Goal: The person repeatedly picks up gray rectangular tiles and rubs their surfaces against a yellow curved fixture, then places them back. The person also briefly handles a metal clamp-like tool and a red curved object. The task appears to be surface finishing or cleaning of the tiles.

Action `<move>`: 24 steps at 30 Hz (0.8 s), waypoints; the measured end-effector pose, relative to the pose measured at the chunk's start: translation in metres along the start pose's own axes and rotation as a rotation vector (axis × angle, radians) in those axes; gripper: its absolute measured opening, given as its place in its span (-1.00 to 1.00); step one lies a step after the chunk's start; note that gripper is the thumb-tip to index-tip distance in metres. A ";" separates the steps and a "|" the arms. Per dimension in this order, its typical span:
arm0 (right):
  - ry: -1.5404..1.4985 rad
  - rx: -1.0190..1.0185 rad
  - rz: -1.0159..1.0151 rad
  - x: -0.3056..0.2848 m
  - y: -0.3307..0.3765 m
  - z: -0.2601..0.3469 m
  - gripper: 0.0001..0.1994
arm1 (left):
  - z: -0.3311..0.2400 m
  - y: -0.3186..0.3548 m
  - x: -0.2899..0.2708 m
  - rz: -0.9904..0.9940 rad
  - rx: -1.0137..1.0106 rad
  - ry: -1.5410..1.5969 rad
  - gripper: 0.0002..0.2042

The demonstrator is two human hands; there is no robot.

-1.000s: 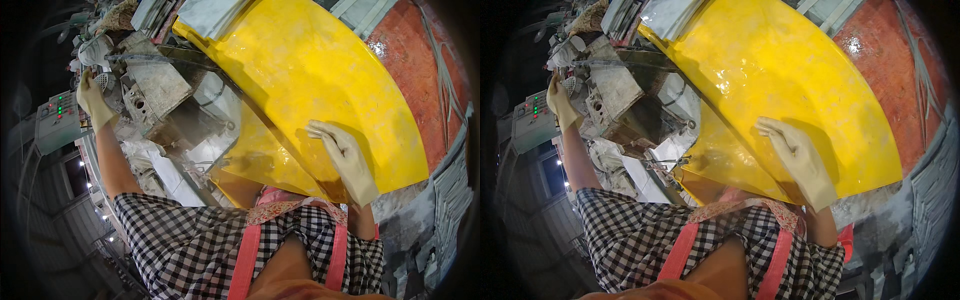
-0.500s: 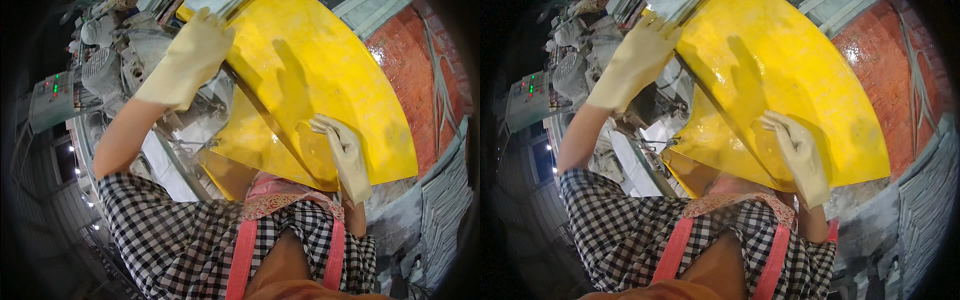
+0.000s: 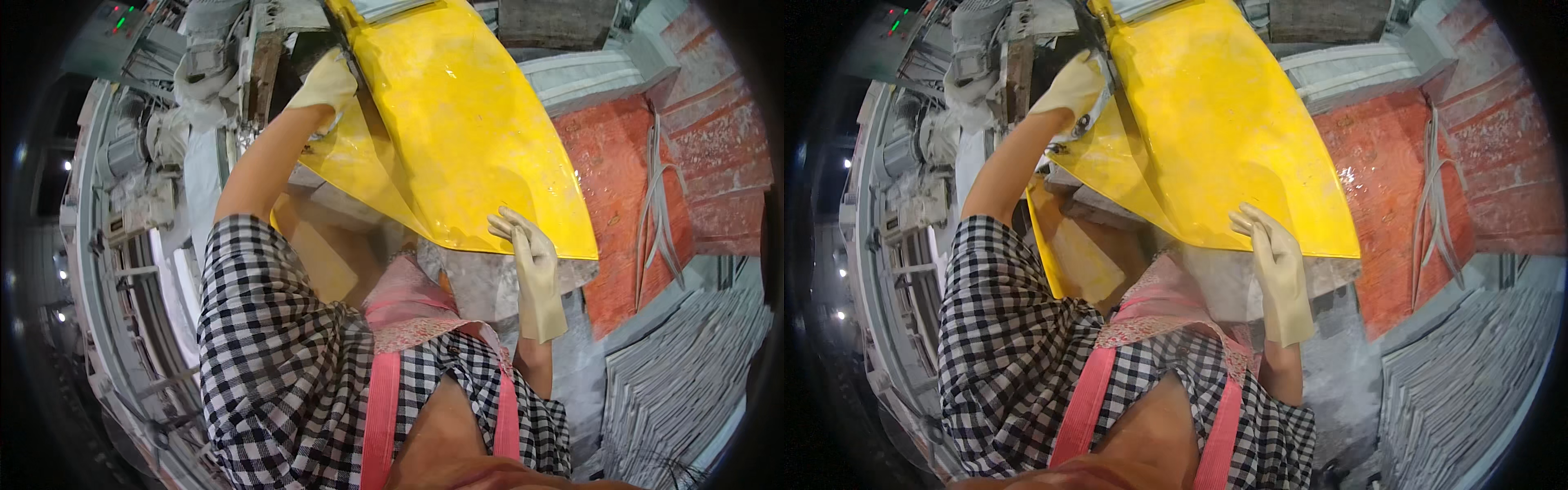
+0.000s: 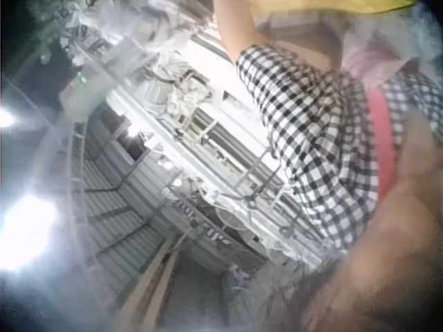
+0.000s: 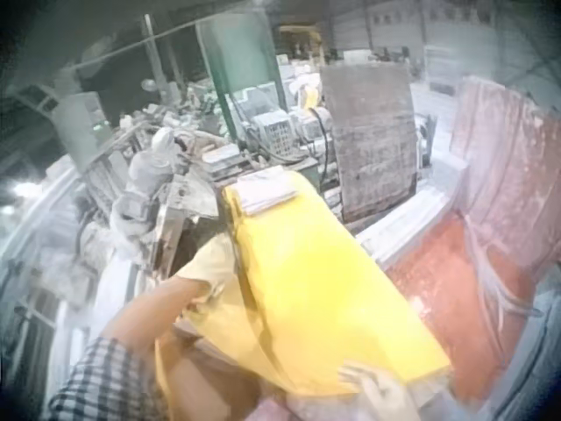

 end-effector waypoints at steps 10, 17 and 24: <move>0.049 -0.041 0.037 -0.028 -0.013 -0.050 -0.57 | -0.197 0.261 0.114 -0.498 -0.758 1.250 -0.73; 0.213 0.006 0.510 0.038 -0.058 0.006 -0.59 | -0.324 0.470 0.134 -0.603 -1.943 1.086 -0.67; 0.473 0.052 0.790 0.131 -0.039 0.042 -0.59 | -0.458 0.626 0.109 0.104 -2.467 1.186 -0.25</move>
Point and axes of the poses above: each hand's wrist, its own y-axis away from the middle knuckle, its own x-axis out of the palm, z = x × y, the point moved 1 cm from there along -y, towards the middle knuckle, and after that the axes turned 6 degrees about y, right-handed, at the moved point
